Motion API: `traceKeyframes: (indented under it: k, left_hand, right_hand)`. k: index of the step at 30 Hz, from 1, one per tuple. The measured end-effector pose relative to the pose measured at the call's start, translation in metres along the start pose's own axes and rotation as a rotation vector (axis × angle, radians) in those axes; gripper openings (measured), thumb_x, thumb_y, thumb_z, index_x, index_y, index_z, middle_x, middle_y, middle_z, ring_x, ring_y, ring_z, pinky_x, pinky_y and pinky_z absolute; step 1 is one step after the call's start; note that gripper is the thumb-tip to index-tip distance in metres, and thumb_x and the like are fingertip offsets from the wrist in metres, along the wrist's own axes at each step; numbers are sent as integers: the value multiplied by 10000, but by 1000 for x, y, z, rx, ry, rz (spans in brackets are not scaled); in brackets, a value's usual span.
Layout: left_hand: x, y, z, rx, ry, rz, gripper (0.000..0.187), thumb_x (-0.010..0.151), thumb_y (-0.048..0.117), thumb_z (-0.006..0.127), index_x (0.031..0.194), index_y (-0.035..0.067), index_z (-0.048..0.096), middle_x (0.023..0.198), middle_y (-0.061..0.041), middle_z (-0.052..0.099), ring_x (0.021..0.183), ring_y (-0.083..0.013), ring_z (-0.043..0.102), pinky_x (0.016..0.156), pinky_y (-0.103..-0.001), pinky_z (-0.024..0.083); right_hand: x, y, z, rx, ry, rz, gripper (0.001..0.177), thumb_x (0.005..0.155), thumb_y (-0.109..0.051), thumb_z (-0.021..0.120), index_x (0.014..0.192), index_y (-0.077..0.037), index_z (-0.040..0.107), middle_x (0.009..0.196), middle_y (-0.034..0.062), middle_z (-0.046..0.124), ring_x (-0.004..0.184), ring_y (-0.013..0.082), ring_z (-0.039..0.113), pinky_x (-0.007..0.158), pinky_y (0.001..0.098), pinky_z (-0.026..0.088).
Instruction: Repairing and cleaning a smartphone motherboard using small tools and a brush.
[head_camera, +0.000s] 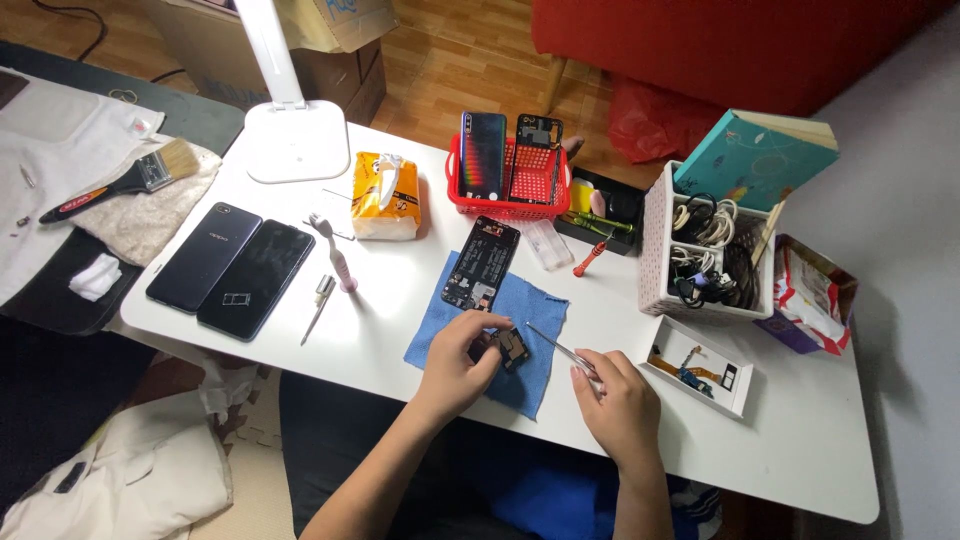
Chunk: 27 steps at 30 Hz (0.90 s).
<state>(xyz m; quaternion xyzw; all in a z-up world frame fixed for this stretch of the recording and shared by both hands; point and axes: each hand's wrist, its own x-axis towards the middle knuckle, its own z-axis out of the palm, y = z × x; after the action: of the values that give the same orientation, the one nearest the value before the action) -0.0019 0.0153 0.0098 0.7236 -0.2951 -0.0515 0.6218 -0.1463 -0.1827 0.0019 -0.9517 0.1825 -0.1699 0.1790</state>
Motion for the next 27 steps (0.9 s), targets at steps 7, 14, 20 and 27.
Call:
traceKeyframes:
  k: [7, 14, 20, 27]
  left_hand:
    - [0, 1, 0, -4, 1, -10, 354, 774, 44, 543, 1052, 123, 748, 1011, -17, 738, 748, -138, 627, 692, -279, 507]
    - [0, 0, 1, 13, 1, -4, 374, 759, 52, 534, 1057, 126, 747, 980, -17, 721, 731, -142, 611, 685, -289, 499]
    - [1, 1, 2, 29, 9, -30, 375, 747, 60, 539, 1047, 142, 749, 969, -3, 710, 685, -132, 575, 678, -288, 493]
    - [3, -5, 6, -7, 83, -27, 343, 742, 55, 543, 1001, 144, 750, 1059, -27, 733, 761, -133, 631, 671, -255, 524]
  right_hand:
    - [0, 1, 2, -29, -10, 20, 254, 925, -309, 678, 1149, -229, 764, 955, -50, 704, 749, 163, 713, 591, 386, 526]
    - [2, 1, 2, -9, -28, 24, 256, 931, -303, 668, 1156, -223, 760, 980, -46, 712, 804, 147, 736, 617, 367, 561]
    - [1, 1, 0, 12, -26, 34, 240, 944, -298, 657, 1144, -224, 766, 953, -49, 708, 748, 149, 708, 589, 369, 526]
    - [-9, 21, 15, 568, 311, 160, 268, 1040, -176, 553, 1189, -2, 692, 1120, 112, 755, 1027, 207, 690, 894, 325, 559]
